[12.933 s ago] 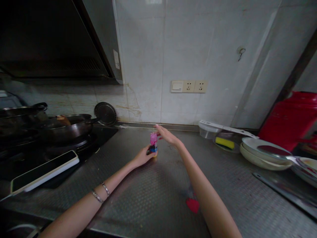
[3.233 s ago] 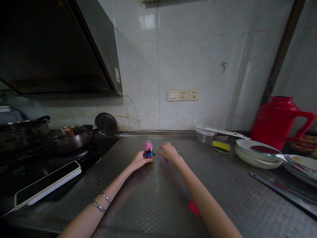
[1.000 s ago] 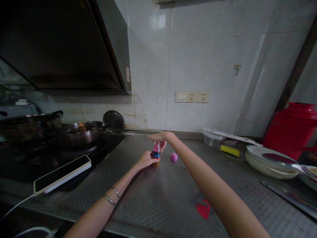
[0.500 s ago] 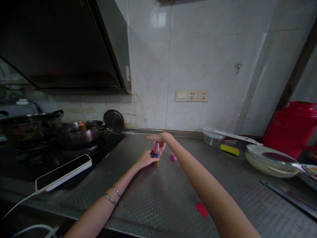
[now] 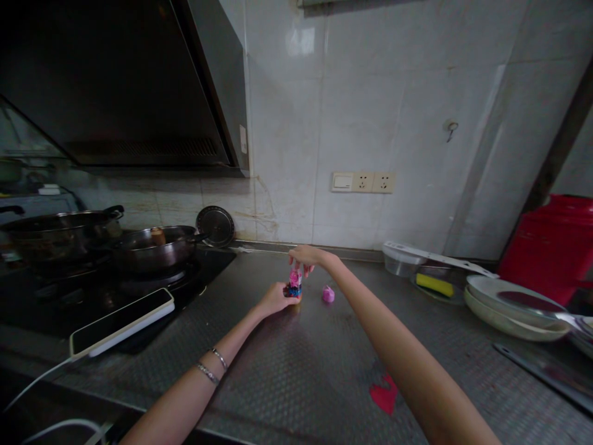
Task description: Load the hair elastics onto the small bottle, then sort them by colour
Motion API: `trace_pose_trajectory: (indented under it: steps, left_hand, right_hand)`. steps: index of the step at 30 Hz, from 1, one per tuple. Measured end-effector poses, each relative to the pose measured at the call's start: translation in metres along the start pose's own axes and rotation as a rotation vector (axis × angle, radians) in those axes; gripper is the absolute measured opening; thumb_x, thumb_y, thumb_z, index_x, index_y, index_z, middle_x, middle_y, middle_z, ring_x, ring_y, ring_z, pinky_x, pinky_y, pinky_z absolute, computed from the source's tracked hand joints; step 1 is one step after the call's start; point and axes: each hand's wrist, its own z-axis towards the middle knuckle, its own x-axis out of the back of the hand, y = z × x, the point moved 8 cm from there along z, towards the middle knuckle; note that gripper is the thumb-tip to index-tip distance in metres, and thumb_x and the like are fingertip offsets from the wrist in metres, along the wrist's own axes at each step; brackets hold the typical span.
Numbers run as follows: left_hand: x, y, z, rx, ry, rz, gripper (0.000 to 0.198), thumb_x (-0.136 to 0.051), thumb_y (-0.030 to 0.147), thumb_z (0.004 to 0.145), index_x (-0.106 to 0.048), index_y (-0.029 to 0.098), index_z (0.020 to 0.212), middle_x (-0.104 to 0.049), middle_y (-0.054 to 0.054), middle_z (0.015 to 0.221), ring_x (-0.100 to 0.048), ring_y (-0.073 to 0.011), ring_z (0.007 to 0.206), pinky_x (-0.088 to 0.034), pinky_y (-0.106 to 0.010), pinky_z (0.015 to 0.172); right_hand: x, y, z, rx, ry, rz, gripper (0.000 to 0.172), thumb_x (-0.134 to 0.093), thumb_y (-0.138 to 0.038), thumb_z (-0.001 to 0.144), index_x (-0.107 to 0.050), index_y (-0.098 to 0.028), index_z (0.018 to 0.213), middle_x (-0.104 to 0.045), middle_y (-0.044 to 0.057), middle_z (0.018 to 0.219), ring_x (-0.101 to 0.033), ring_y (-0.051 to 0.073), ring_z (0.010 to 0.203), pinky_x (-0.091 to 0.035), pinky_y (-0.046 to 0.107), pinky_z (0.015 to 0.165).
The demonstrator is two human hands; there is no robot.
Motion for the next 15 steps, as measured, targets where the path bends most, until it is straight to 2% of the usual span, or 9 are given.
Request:
trace_pose_trajectory:
  steps: [3, 5, 10, 15]
  left_hand:
    - [0.001, 0.003, -0.002, 0.025, -0.008, -0.001, 0.028, -0.062, 0.027, 0.062, -0.066, 0.010, 0.083, -0.067, -0.005, 0.076, -0.059, -0.0168, 0.069, -0.043, -0.024, 0.063]
    - [0.001, 0.005, -0.002, 0.031, -0.015, -0.008, 0.029, -0.062, 0.027, 0.061, -0.066, 0.009, 0.084, -0.067, -0.005, 0.078, -0.059, -0.0172, 0.070, -0.043, -0.024, 0.064]
    - [0.001, 0.006, -0.003, 0.038, -0.025, -0.018, 0.030, -0.063, 0.026, 0.061, -0.065, 0.010, 0.086, -0.067, -0.006, 0.082, -0.060, -0.0180, 0.073, -0.044, -0.025, 0.066]
    - [0.001, 0.003, -0.002, 0.030, -0.020, -0.011, 0.031, -0.062, 0.026, 0.062, -0.065, 0.010, 0.088, -0.067, -0.006, 0.083, -0.060, -0.0185, 0.074, -0.044, -0.026, 0.068]
  right_hand:
    - [0.015, -0.007, 0.000, 0.059, 0.155, -0.210, 0.042, -0.030, -0.033, 0.084, -0.064, -0.009, 0.081, -0.065, 0.011, 0.077, -0.054, 0.010, 0.050, -0.039, 0.020, 0.047]
    - [0.019, -0.009, 0.000, 0.070, 0.187, -0.297, 0.046, -0.028, -0.034, 0.084, -0.066, -0.009, 0.077, -0.064, 0.011, 0.071, -0.053, 0.011, 0.051, -0.038, 0.020, 0.049]
    - [0.010, -0.003, 0.000, 0.014, 0.043, -0.324, 0.056, -0.022, -0.039, 0.085, -0.068, -0.008, 0.086, -0.063, 0.010, 0.066, -0.047, 0.010, 0.043, -0.038, 0.023, 0.048]
    - [0.003, 0.004, 0.001, -0.058, -0.082, -0.333, 0.052, -0.025, -0.043, 0.084, -0.064, -0.009, 0.092, -0.058, 0.007, 0.056, -0.044, 0.010, 0.040, -0.038, 0.024, 0.045]
